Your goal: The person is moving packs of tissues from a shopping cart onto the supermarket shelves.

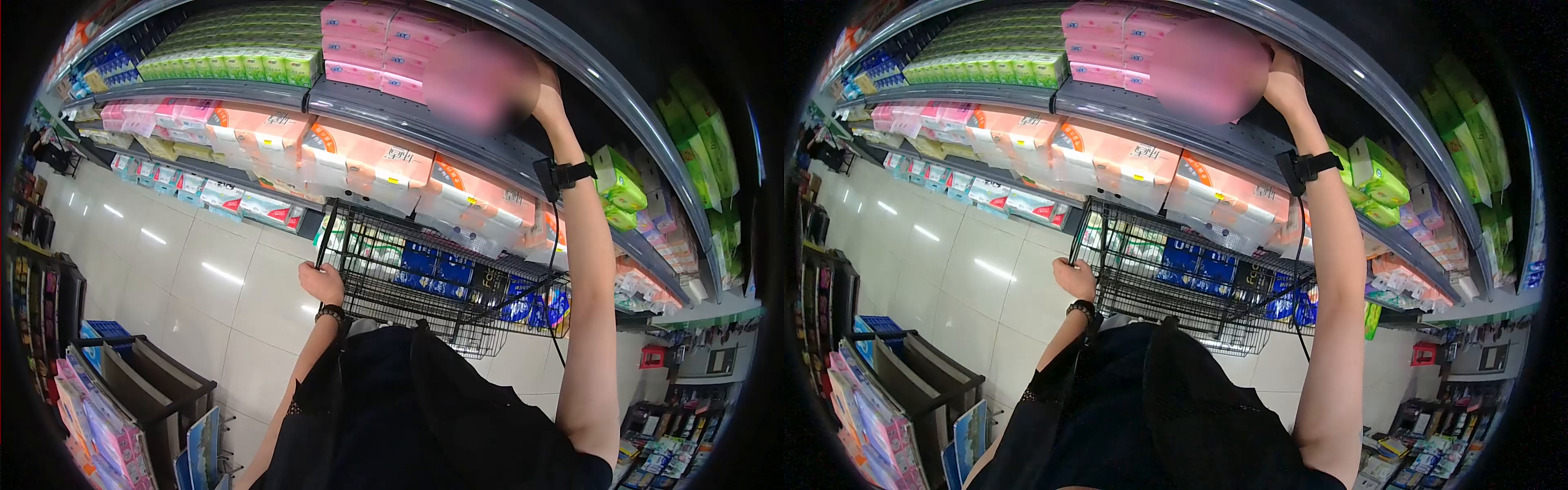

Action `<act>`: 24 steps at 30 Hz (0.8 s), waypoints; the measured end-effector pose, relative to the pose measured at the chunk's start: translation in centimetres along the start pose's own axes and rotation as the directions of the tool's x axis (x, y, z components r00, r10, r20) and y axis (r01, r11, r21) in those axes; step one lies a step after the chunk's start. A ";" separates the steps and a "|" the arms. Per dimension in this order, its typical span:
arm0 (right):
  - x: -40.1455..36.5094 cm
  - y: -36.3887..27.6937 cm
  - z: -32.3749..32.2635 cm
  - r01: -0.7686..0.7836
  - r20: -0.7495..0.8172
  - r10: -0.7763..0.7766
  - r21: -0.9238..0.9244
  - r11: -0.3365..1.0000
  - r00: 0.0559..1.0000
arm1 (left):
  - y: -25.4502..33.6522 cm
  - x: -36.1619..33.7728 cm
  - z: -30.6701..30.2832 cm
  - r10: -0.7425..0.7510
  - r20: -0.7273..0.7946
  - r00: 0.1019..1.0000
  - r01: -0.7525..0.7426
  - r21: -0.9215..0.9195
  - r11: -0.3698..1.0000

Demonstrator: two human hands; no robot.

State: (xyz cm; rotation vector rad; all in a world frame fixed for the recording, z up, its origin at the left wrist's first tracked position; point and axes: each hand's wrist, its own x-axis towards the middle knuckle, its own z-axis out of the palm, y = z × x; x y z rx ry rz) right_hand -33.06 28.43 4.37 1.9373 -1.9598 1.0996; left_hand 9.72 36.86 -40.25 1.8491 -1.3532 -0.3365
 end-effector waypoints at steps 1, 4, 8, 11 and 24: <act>-0.3 -0.7 0.0 -0.044 -0.028 0.043 -0.053 0.998 0.999 | 0.0 0.0 -0.1 0.008 0.002 1.000 -0.008 0.012 1.000; -0.4 -0.8 0.5 -0.088 -0.094 0.077 -0.120 0.989 0.993 | 0.3 0.1 -0.3 0.008 0.002 1.000 -0.008 0.010 1.000; -1.1 0.1 1.1 -0.038 -0.160 0.014 -0.146 0.989 0.987 | 0.5 0.0 -0.6 -0.027 0.056 0.998 0.027 0.005 1.000; -3.0 -0.6 1.4 0.029 -0.307 -0.078 -0.160 0.987 0.948 | 0.4 0.1 -0.2 0.000 0.021 1.000 0.000 0.010 1.000; -45.6 -9.7 10.4 -0.498 0.236 0.442 0.310 0.810 0.866 | 0.3 -0.1 -0.1 0.021 0.091 0.996 -0.025 0.045 0.999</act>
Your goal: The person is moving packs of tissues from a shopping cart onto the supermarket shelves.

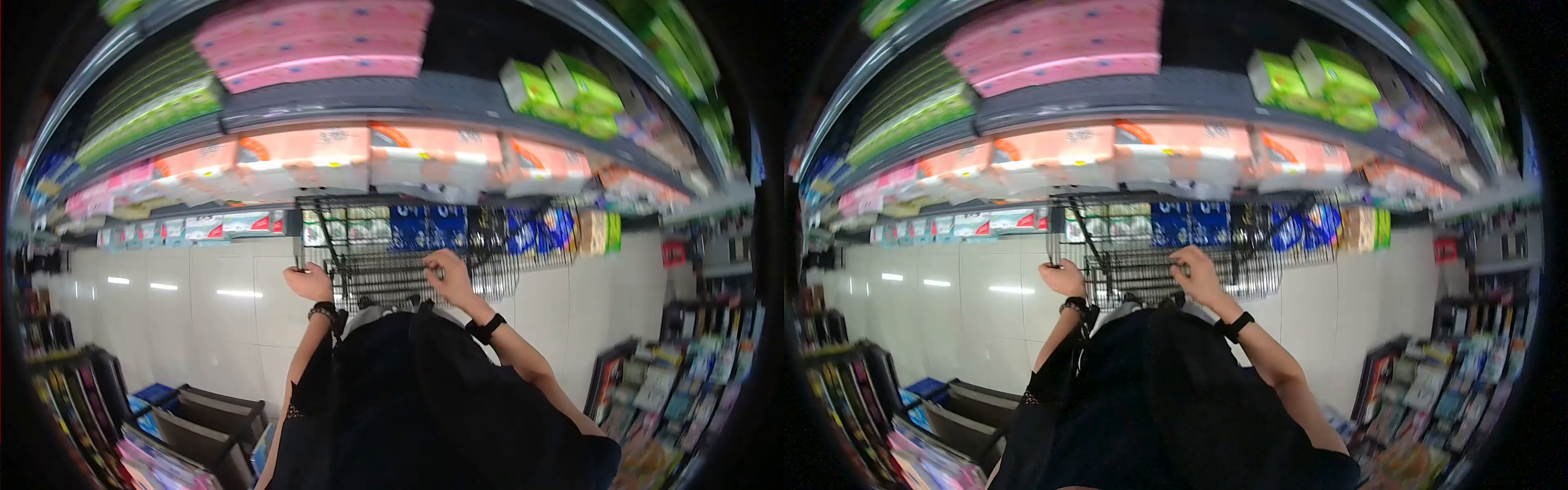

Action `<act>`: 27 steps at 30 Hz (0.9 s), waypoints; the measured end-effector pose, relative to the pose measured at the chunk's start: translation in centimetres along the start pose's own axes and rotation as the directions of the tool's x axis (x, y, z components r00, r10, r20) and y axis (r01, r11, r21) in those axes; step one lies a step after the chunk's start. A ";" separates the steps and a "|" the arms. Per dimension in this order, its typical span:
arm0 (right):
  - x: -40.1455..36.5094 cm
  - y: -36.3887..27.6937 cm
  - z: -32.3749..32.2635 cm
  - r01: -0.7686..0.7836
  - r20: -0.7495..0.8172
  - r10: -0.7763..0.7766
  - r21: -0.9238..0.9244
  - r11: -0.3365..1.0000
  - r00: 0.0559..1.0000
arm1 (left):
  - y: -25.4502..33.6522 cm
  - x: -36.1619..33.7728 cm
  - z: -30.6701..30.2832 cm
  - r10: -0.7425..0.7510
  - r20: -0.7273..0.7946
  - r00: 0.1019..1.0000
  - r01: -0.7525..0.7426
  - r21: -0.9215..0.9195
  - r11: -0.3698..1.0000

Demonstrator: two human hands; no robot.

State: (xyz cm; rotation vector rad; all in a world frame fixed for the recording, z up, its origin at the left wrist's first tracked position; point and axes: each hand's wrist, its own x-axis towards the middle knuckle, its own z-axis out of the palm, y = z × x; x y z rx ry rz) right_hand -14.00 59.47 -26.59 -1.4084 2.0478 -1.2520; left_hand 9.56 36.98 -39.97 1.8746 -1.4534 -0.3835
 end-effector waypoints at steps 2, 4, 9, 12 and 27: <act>-3.8 2.1 -2.0 -0.181 -0.139 0.170 -0.071 0.981 0.976 | -0.3 -0.2 0.1 0.031 0.007 1.000 -0.031 0.016 0.999; -6.6 5.8 -3.9 -0.242 -0.324 0.197 -0.103 0.965 0.925 | -0.1 -0.1 -0.1 0.004 -0.005 1.000 -0.004 0.015 1.000; -11.6 13.0 -9.5 -0.477 -0.619 0.368 -0.013 0.879 0.694 | 0.5 0.0 -0.5 -0.022 0.055 0.998 0.021 0.028 0.999; -14.0 18.3 -13.6 -0.633 -0.721 0.410 -0.052 0.772 0.559 | 0.0 0.1 -0.4 -0.021 0.051 0.998 0.019 0.035 0.999; -13.2 34.8 -32.1 -0.855 -0.671 0.569 -0.199 0.479 0.475 | 1.0 -3.3 -0.1 -0.093 -0.077 0.993 0.118 0.465 0.877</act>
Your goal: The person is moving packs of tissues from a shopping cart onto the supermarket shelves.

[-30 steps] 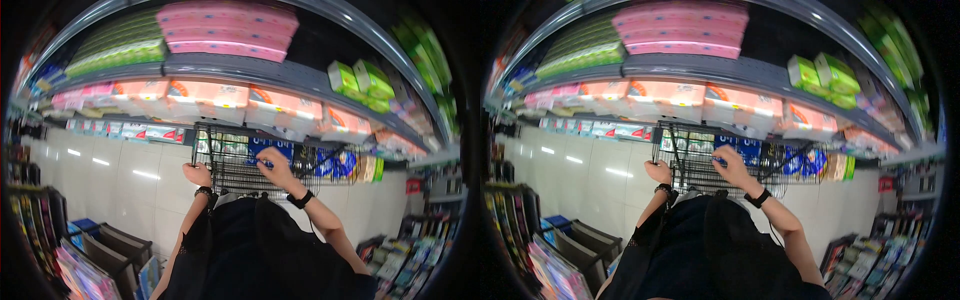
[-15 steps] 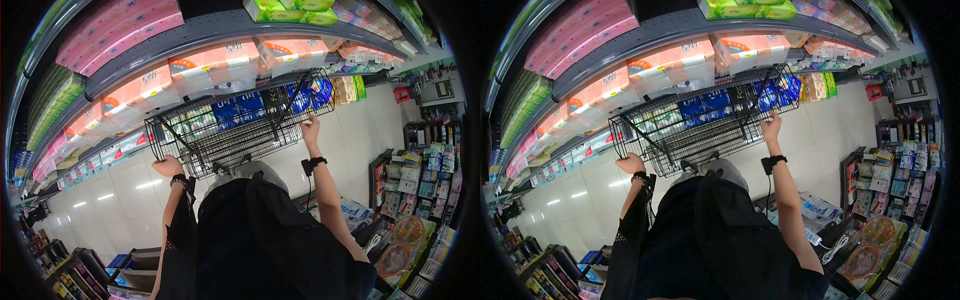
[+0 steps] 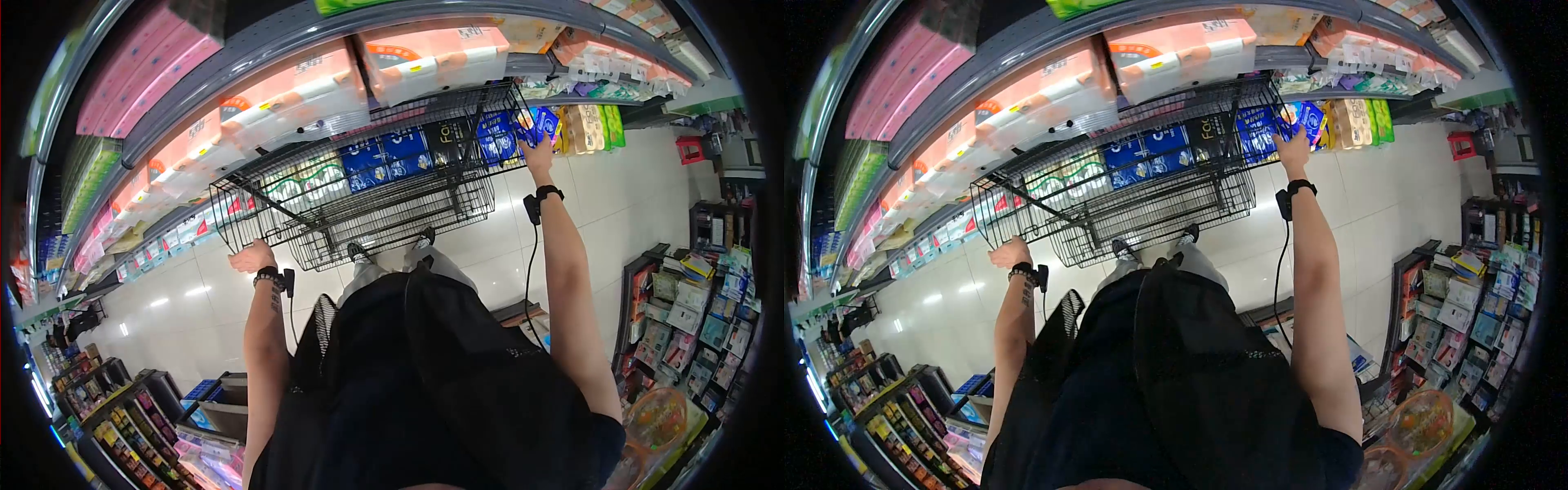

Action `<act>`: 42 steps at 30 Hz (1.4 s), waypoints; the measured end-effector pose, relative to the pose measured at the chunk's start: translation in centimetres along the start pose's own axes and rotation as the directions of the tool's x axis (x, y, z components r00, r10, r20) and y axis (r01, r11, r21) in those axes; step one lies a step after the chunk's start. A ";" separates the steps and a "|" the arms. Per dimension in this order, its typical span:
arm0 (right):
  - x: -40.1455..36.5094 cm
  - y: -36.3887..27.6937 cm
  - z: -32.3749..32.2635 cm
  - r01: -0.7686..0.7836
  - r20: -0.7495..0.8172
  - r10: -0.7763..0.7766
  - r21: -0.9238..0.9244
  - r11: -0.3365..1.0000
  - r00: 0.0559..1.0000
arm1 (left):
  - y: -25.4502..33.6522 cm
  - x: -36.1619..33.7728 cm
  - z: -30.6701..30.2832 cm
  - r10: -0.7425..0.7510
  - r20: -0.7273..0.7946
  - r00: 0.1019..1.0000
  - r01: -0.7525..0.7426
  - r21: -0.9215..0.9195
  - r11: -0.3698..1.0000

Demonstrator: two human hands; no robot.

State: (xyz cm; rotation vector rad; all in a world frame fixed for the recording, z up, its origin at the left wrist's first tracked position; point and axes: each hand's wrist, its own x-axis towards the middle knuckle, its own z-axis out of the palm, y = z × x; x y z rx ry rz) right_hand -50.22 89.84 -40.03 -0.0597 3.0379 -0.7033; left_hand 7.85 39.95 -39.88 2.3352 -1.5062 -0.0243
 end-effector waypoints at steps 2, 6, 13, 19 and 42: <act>0.8 0.8 1.3 0.050 -0.023 -0.049 0.056 0.997 0.999 | -0.4 -1.3 1.5 -0.020 0.002 1.000 0.020 -0.047 0.999; 1.2 0.6 2.1 0.195 0.058 -0.209 0.181 0.964 0.976 | -0.6 -2.5 0.7 -0.007 0.090 0.996 0.024 -0.187 0.982; -0.8 1.5 2.1 0.229 0.005 -0.244 0.320 0.919 0.970 | -1.2 -2.5 0.1 0.040 0.208 0.977 -0.017 -0.113 0.994; -4.9 4.1 -0.1 0.101 0.011 -0.114 0.378 0.920 0.993 | -3.2 -2.5 1.2 0.115 0.194 0.974 -0.074 -0.204 0.976; -9.7 10.7 -3.6 0.062 -0.089 -0.040 0.263 0.963 0.995 | -5.9 0.6 -3.2 0.407 0.233 0.883 -0.368 -0.193 0.910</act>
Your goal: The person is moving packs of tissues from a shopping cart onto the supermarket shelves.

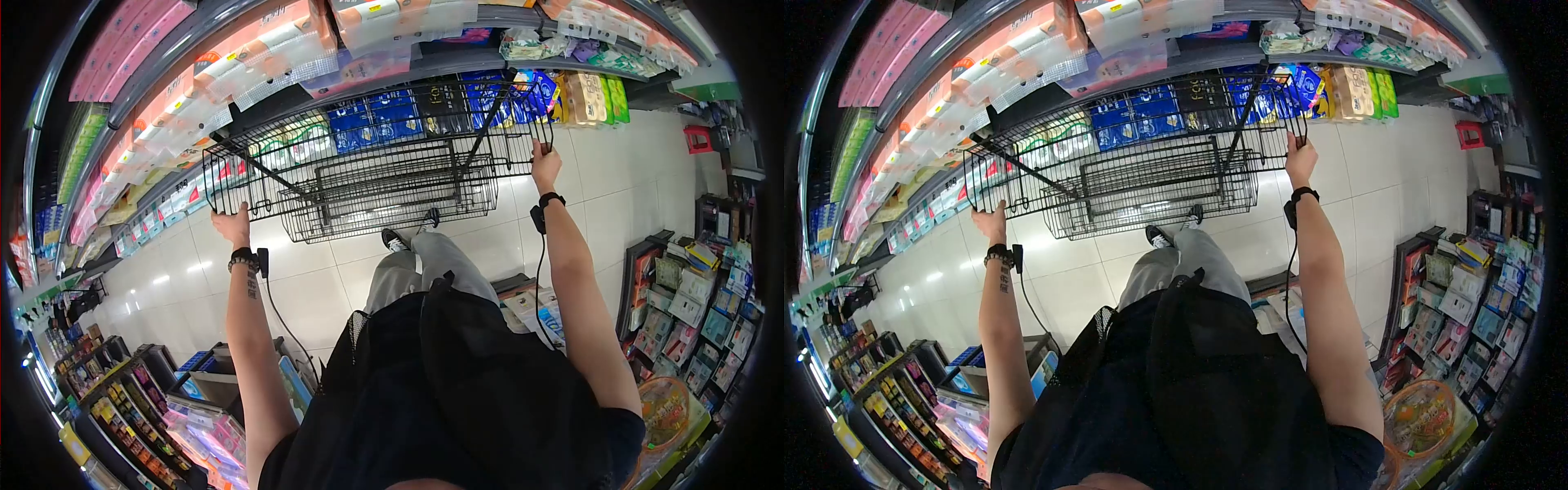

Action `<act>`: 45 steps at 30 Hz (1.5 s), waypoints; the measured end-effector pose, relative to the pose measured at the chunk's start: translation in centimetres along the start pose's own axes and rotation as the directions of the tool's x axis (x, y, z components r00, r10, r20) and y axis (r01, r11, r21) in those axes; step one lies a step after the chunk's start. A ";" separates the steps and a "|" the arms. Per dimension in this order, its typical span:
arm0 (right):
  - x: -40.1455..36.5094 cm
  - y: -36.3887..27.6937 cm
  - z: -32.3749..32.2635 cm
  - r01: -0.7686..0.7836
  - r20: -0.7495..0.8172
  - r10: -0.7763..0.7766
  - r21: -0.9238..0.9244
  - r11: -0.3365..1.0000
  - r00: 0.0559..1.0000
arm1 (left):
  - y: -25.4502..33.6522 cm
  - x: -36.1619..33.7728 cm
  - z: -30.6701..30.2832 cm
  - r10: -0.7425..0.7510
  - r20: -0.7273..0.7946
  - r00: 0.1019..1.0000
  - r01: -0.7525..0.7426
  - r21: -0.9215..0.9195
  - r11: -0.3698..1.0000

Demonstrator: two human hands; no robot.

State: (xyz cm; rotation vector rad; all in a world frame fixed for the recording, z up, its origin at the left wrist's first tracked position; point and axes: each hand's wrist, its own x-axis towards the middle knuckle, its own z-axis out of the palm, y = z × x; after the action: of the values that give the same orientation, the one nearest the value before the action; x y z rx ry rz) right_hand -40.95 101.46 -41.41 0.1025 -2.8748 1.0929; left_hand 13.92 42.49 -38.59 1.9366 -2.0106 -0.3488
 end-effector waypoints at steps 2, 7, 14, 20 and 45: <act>0.1 0.3 -0.2 -0.001 0.004 0.001 0.026 1.000 1.000 | -0.6 -0.7 -0.1 0.012 -0.021 1.000 -0.012 -0.011 1.000; 1.0 1.8 -0.8 0.062 0.031 -0.060 -0.086 0.994 0.998 | -0.5 -3.9 -2.2 -0.116 -0.070 0.991 0.116 -0.004 0.993; 0.9 2.2 -3.5 0.080 0.064 -0.077 -0.048 0.996 0.995 | -3.4 -8.6 -1.8 -0.142 -0.228 0.963 0.130 -0.067 0.989; 0.5 3.0 -5.1 0.025 0.090 -0.028 0.034 0.999 0.996 | -2.0 -12.9 -1.3 -0.190 -0.426 0.884 0.207 -0.007 0.978; 8.0 11.1 -9.6 0.085 -0.004 -0.086 -0.066 0.994 0.996 | 7.1 -16.6 2.8 -0.389 -0.304 0.870 0.245 -0.418 0.875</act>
State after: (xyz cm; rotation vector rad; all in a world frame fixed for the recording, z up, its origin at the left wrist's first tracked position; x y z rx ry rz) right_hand -49.50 115.80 -40.91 0.2153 -2.8674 0.9809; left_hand 6.71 59.24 -39.46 1.9136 -1.2695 -0.3633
